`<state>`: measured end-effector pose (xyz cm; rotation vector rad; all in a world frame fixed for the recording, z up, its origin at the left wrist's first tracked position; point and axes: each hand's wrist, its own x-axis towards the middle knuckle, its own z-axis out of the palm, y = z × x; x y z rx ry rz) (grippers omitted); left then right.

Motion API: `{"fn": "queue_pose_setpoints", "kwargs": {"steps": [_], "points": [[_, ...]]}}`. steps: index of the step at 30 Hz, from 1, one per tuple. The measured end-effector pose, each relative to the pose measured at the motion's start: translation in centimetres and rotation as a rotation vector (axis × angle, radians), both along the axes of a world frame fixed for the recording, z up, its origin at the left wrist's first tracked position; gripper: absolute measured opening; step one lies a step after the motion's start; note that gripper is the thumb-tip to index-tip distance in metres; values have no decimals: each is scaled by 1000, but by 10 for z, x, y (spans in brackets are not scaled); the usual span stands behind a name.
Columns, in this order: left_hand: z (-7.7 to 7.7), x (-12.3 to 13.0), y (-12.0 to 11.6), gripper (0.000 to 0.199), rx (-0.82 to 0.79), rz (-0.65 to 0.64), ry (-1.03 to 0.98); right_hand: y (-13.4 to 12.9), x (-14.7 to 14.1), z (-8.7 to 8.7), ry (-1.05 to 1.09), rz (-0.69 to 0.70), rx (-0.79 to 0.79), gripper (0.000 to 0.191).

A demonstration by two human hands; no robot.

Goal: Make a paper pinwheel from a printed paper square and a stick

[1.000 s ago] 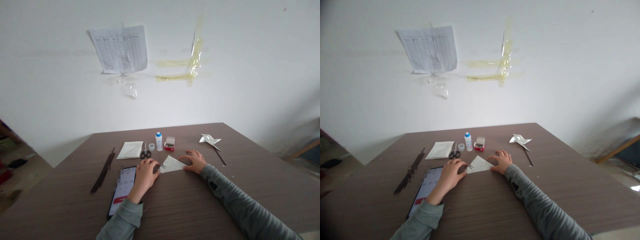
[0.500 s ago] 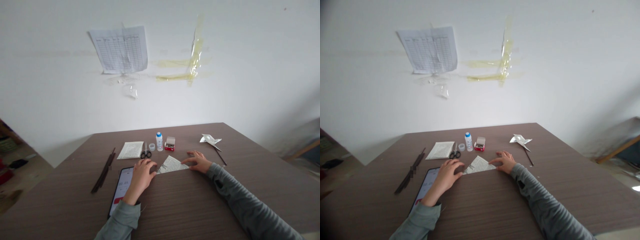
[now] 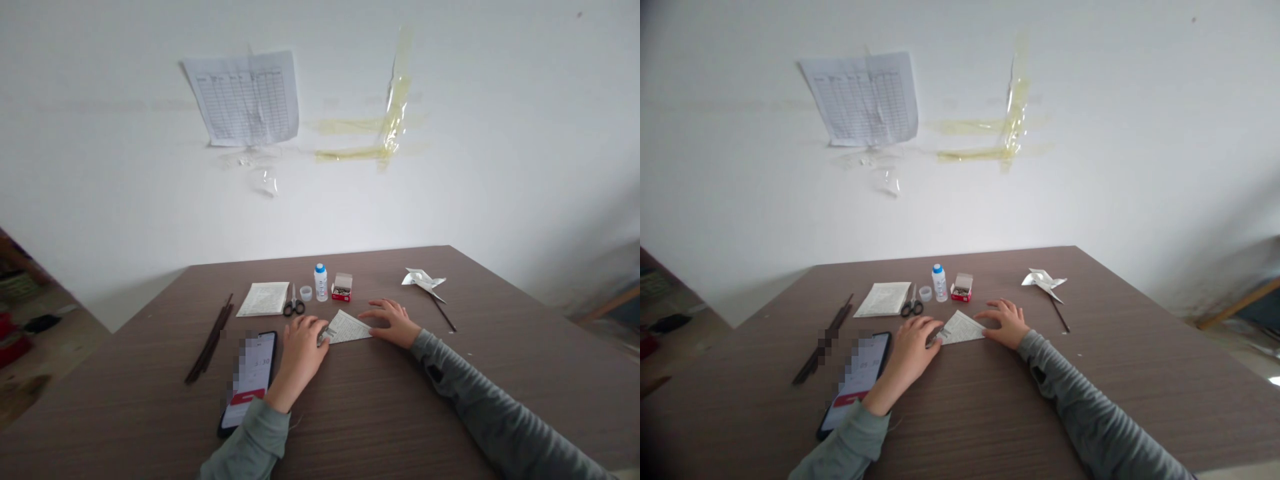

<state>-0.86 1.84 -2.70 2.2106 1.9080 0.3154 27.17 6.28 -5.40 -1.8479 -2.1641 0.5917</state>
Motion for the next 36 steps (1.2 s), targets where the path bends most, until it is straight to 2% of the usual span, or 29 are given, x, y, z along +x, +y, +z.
{"fn": "queue_pose_setpoints", "kwargs": {"steps": [8,13,25,31,36], "points": [[0,22,-6,33,54,36,21,-6,-26,-2,-15,46,23,56],[3,26,-6,28,30,47,-13,-5,-35,-6,-28,12,52,50],[-1,30,-5,25,67,76,-40,-8,-45,-5,-21,-32,47,48],[1,32,-5,34,17,88,-27,-6,-47,-8,-28,-50,38,52],[7,29,-4,39,-17,85,-22,-6,-43,-3,-27,-66,8,56]]}}
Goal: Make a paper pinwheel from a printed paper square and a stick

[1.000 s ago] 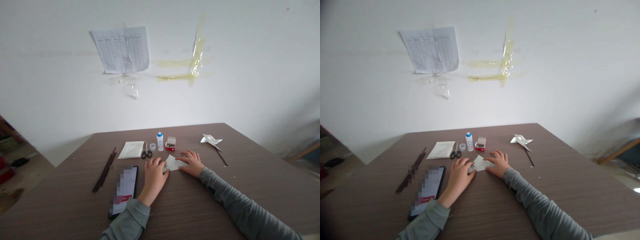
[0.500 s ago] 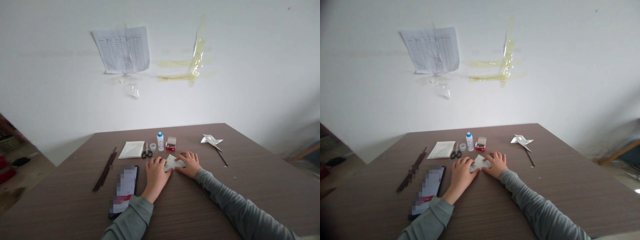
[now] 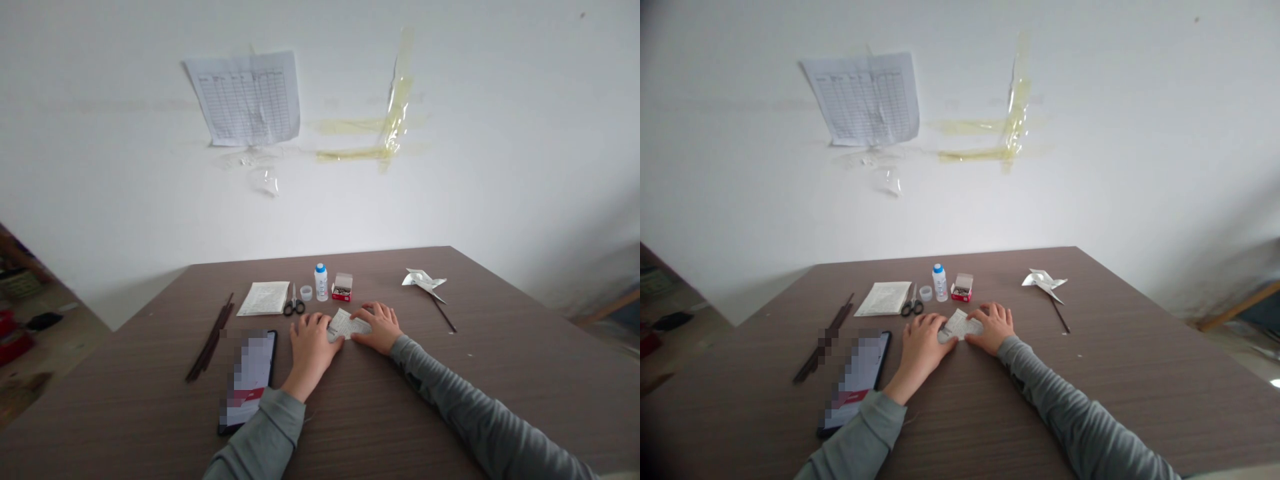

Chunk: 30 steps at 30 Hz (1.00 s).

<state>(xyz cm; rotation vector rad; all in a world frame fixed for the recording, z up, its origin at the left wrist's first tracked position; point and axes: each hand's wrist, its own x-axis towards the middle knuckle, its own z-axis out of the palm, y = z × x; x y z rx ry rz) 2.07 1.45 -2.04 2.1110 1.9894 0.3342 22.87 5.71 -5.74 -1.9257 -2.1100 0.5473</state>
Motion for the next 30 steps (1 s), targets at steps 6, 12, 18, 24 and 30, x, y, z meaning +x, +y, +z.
{"fn": "queue_pose_setpoints", "kwargs": {"steps": [6,12,18,24,30], "points": [[0,-12,4,46,-5,-5,36,0,7,10,-27,-6,-25,63],[-2,-25,5,51,0,-8,60,2,14,16,-45,-12,-53,66],[-4,-35,3,49,32,12,82,1,24,23,-51,-46,-95,67],[1,-45,4,47,-7,22,107,6,34,15,-58,-76,-77,66],[4,-56,3,49,-52,25,139,16,48,-3,-78,-102,-16,69]]}}
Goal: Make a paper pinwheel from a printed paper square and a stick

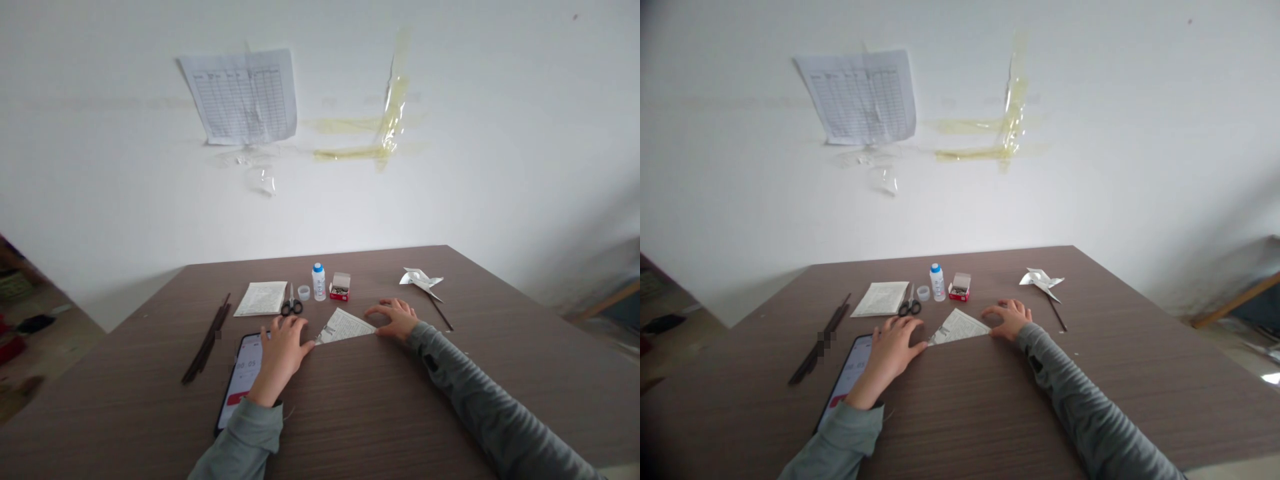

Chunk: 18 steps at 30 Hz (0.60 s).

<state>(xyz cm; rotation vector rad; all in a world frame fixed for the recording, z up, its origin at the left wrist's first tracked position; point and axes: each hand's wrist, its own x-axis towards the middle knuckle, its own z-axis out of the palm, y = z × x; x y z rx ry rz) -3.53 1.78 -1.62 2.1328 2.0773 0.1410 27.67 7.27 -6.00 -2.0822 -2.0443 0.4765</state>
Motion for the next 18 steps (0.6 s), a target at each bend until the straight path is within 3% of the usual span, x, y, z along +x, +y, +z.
{"fn": "queue_pose_setpoints", "kwargs": {"steps": [18], "points": [[2,0,0,46,-17,-17,-11,-1,3,0,-38,-2,-28,77]]}}
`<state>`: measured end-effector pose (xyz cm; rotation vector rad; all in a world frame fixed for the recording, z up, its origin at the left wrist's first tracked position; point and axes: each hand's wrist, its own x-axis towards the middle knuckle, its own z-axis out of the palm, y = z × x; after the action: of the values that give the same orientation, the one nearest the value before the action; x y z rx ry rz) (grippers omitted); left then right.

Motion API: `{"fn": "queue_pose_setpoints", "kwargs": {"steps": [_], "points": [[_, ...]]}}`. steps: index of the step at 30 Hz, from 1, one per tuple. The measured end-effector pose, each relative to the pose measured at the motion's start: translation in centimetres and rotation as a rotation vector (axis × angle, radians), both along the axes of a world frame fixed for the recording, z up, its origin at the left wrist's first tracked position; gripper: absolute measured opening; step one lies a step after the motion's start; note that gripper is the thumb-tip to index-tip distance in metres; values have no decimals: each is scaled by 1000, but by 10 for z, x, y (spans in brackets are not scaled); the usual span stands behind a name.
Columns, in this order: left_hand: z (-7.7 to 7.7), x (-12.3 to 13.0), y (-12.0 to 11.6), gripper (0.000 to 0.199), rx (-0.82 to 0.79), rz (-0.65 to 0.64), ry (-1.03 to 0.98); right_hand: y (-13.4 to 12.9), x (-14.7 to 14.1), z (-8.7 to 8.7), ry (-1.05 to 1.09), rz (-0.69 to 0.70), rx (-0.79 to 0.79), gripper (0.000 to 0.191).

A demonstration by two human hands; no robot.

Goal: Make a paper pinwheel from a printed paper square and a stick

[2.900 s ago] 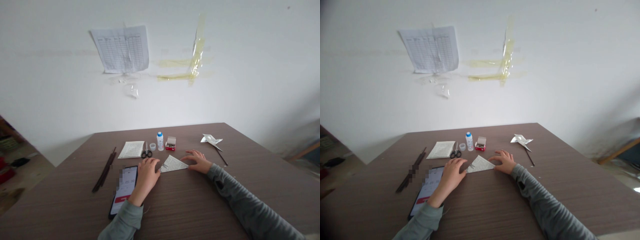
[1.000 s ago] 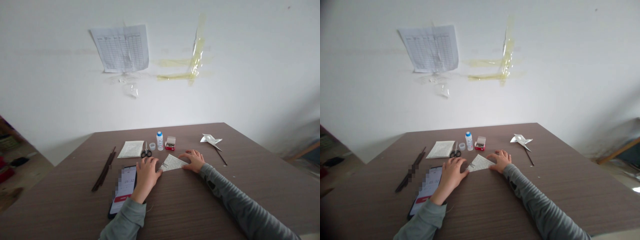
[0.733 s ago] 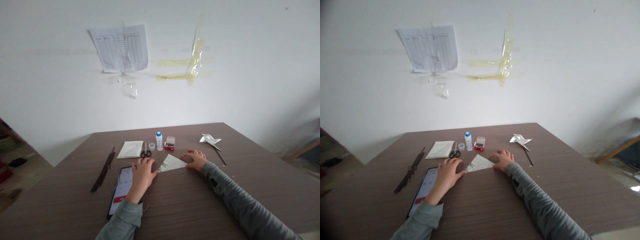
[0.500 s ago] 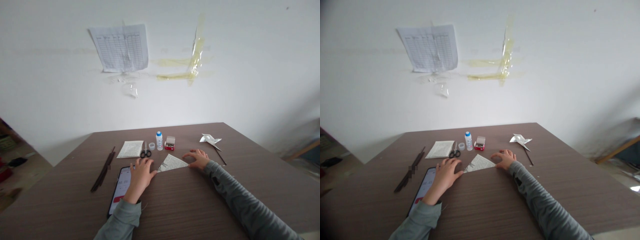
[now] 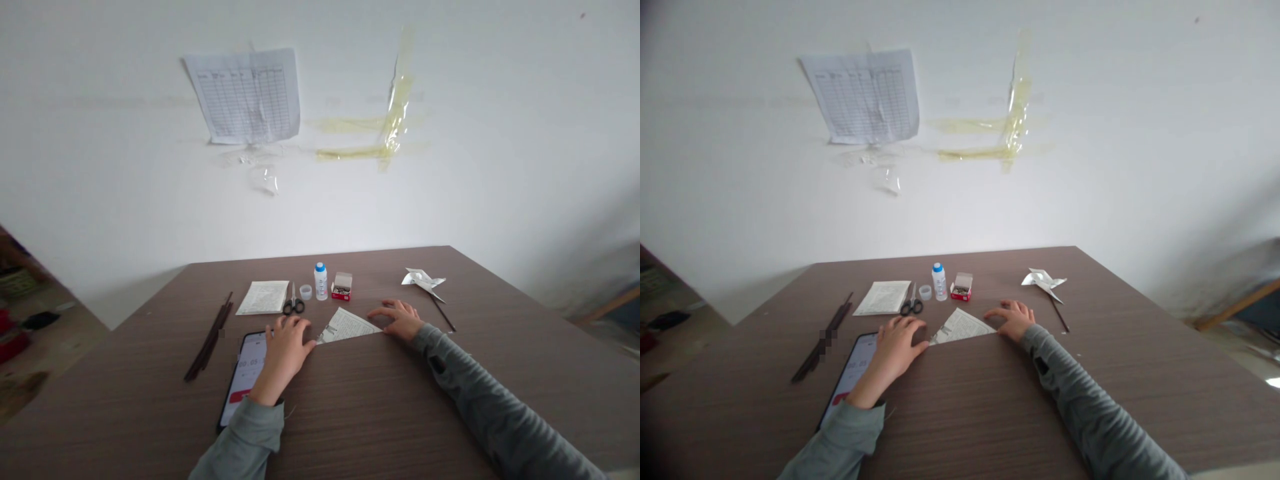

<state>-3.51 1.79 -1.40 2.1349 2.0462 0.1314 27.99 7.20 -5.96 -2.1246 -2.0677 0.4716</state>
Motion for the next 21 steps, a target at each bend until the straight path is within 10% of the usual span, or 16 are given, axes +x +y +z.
{"fn": "queue_pose_setpoints", "kwargs": {"steps": [21], "points": [[-33,8,8,42,108,-79,-94,-16,-25,-7,40,100,207,43]]}}
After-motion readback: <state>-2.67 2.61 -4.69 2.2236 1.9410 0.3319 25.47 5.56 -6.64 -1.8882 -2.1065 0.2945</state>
